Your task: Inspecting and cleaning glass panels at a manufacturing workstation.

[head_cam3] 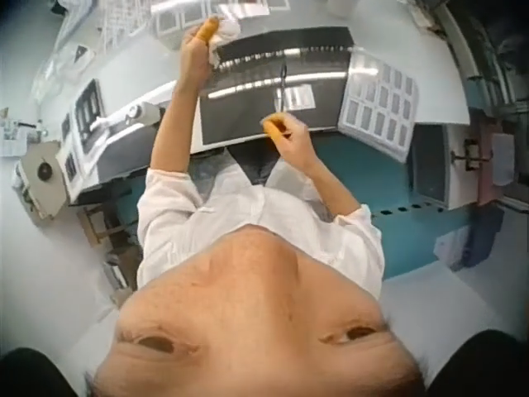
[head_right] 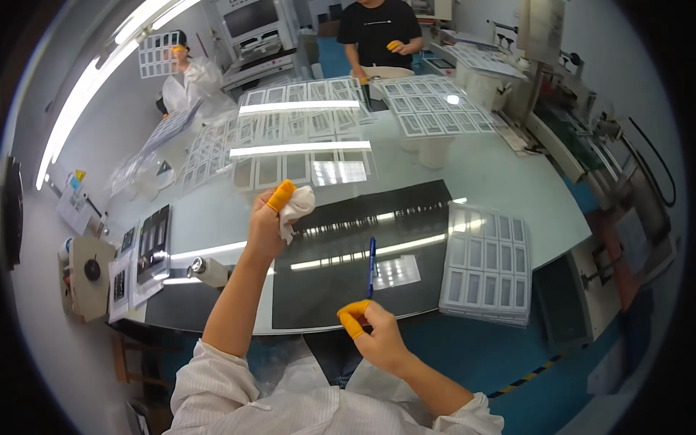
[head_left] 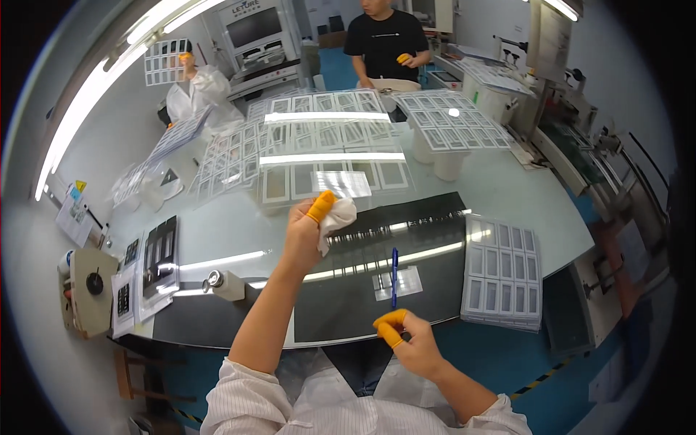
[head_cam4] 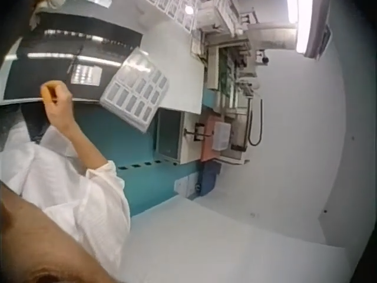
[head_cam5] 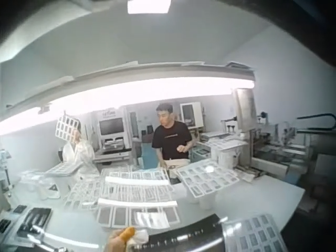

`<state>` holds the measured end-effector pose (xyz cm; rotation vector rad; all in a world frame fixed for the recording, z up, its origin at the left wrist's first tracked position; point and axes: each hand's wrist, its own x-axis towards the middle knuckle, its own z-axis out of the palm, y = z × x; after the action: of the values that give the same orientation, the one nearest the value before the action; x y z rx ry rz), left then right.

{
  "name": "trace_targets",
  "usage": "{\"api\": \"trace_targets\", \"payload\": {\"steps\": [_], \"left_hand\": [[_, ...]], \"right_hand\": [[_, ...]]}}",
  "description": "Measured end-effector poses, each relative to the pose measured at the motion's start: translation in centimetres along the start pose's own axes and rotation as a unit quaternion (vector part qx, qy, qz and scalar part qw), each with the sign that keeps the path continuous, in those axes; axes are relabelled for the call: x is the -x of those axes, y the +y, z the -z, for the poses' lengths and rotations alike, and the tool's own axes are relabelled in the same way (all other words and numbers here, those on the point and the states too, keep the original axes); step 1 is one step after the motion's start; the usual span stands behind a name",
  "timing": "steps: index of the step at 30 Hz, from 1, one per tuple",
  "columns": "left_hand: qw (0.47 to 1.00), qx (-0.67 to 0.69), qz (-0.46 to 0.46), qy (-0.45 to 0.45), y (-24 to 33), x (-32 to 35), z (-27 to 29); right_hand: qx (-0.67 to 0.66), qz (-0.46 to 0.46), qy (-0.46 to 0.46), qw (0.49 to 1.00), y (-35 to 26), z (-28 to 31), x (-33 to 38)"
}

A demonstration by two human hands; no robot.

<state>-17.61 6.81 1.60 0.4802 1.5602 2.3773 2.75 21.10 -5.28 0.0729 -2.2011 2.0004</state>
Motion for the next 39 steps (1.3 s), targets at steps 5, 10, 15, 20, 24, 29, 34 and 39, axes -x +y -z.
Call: {"api": "trace_targets", "payload": {"steps": [5,10,15,20,24,29,34,39], "left_hand": [[1.0,0.019,0.02,-0.006,-0.3,-8.4,-2.2],[0.997,0.011,0.069,0.044,-0.1,-13.1,-2.3],[0.974,0.031,0.221,-0.039,-0.2,-14.3,-0.6],[0.968,0.04,0.249,-0.015,-1.7,-13.6,0.0],[0.972,0.008,0.233,-0.004,-1.5,-13.6,0.5],[0.971,0.014,0.238,-0.011,-1.5,-14.0,0.6],[0.971,0.018,0.234,-0.032,-1.5,-14.2,0.6],[0.973,-0.031,0.226,-0.004,-1.1,-13.0,1.2]], "right_hand": [[-0.004,-0.111,-0.008,0.994,3.8,0.8,4.0],[-0.005,-0.153,0.0,0.988,4.8,1.9,4.3],[-0.021,-0.093,0.012,0.995,5.9,1.8,3.3],[0.037,-0.058,-0.004,0.998,6.1,1.8,1.7],[0.067,-0.052,-0.009,0.996,6.1,2.0,1.5],[0.054,-0.057,0.003,0.997,6.5,2.4,2.1],[0.063,-0.081,0.014,0.995,6.9,2.4,2.8],[0.172,0.041,0.119,0.977,5.0,3.8,1.3]]}}
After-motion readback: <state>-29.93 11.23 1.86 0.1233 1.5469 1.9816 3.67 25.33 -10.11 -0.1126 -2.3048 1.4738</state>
